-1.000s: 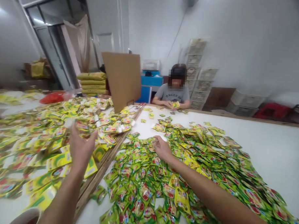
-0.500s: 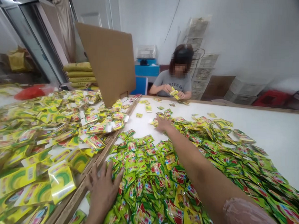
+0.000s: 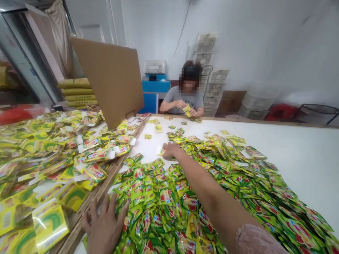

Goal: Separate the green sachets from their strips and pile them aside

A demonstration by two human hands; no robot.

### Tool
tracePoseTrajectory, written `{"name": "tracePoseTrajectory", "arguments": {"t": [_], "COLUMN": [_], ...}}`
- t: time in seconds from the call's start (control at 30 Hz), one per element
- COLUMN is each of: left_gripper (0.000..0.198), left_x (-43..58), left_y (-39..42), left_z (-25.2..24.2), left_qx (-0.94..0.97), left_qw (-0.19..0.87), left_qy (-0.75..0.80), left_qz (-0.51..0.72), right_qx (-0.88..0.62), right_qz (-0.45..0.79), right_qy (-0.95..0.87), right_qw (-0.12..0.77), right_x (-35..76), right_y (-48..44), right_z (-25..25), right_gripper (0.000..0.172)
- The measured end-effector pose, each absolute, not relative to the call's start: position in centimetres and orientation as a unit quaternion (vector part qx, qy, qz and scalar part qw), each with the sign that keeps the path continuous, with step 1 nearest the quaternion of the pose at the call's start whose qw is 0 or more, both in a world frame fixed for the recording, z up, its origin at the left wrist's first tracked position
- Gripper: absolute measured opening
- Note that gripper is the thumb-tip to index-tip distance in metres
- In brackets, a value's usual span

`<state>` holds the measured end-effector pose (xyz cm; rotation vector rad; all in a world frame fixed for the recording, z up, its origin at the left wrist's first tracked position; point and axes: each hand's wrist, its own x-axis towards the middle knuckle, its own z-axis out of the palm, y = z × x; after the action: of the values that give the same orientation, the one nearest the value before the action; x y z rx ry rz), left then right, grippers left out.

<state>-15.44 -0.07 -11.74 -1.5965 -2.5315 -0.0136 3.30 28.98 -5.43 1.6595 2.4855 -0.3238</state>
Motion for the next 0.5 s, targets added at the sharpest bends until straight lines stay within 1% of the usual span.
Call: {"name": "tracePoseTrajectory", "arguments": {"t": [0.07,0.2,0.33,0.43,0.5], "left_gripper": [0.045,0.047,0.047,0.046,0.044], "left_x": [-15.6,-15.8,-16.2,-16.4,-16.5], "left_y": [0.0,0.0,-0.3,-0.5,-0.5], "left_z": [-12.0,-12.2,-12.5,-12.8,-13.0], "left_qx": [-0.534,-0.524,-0.555,-0.582,-0.595], "left_qw": [0.068,0.072,0.069,0.059,0.057], "left_qy": [-0.843,-0.848,-0.828,-0.81,-0.801], "left_qz": [0.015,0.001,-0.029,-0.036,-0.032], "right_qx": [0.556,0.561,0.526,0.513,0.519], "right_qz": [-0.115,-0.143,-0.155,-0.157,-0.158], "right_qy": [0.82,0.809,0.828,0.834,0.83], "right_qw": [0.074,0.099,0.116,0.13,0.129], "right_x": [3.2,3.2,2.4,1.4,1.1], "right_y": [28.9,28.8,28.7,28.6,28.6], "right_z": [-5.2,-5.2,-5.3,-5.3,-5.3], "right_gripper": [0.077,0.091,0.087,0.091,0.087]}}
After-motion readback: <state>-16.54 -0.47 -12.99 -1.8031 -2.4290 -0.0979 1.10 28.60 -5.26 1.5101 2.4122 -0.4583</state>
